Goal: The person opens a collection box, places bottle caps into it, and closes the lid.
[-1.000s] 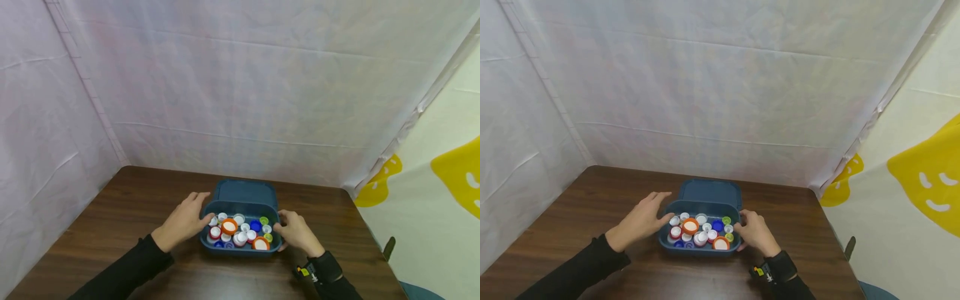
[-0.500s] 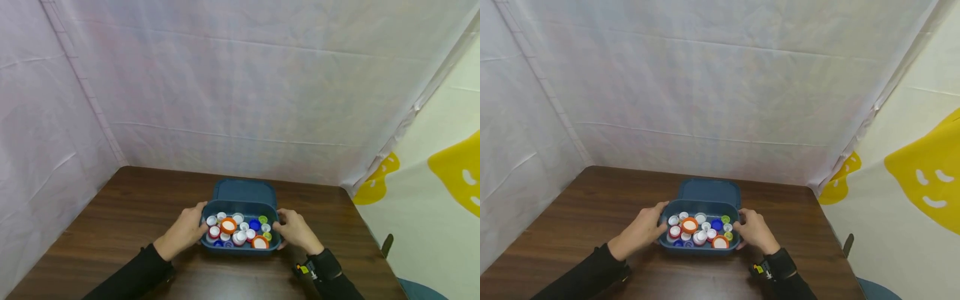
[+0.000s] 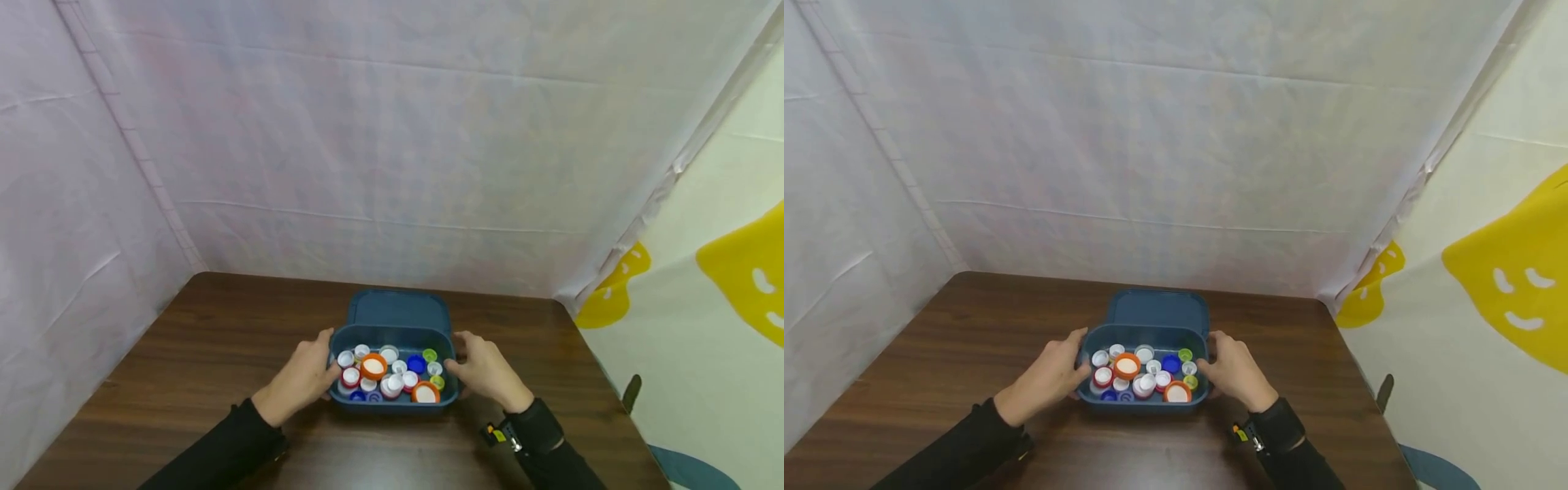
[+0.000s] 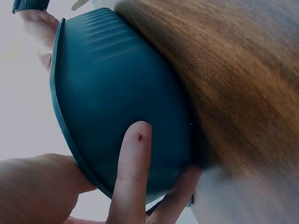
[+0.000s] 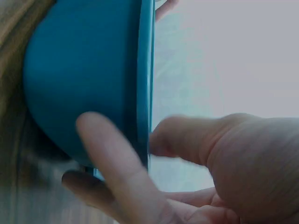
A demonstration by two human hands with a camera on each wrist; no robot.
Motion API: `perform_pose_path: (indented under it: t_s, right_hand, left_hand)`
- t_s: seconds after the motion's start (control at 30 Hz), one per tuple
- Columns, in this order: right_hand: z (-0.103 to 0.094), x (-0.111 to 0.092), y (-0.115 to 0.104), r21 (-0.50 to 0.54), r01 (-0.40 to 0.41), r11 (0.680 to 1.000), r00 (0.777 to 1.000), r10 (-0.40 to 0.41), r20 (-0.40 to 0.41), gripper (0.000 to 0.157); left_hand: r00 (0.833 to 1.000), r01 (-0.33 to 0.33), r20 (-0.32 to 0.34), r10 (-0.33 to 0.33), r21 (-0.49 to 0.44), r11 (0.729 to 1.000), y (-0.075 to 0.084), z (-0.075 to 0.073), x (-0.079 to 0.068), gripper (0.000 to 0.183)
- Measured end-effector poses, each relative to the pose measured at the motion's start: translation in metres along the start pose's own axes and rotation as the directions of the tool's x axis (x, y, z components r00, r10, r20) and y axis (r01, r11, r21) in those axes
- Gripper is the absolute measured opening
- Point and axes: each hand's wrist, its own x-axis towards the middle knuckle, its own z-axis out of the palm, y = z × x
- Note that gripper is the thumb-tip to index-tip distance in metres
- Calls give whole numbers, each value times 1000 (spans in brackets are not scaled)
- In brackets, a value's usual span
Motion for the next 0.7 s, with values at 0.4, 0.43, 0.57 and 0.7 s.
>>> perform_pose_path:
  t_s: [0.4, 0.43, 0.57, 0.7]
  right_hand:
    - [3, 0, 0, 29, -21, 999, 1000, 20, 6, 53]
    - [5, 0, -2, 32, -13, 999, 1000, 13, 5, 53]
    - [10, 2, -8, 47, 29, 998, 999, -30, 15, 57]
    - [7, 0, -13, 25, 20, 999, 1000, -20, -13, 55]
  left_hand:
    - [999, -35, 13, 35, -36, 999, 1, -4, -6, 58]
    - [999, -38, 11, 38, -33, 999, 0, -6, -7, 58]
    - [999, -43, -9, 42, -25, 999, -3, -15, -12, 56]
    - [998, -58, 4, 58, -22, 998, -1, -17, -12, 58]
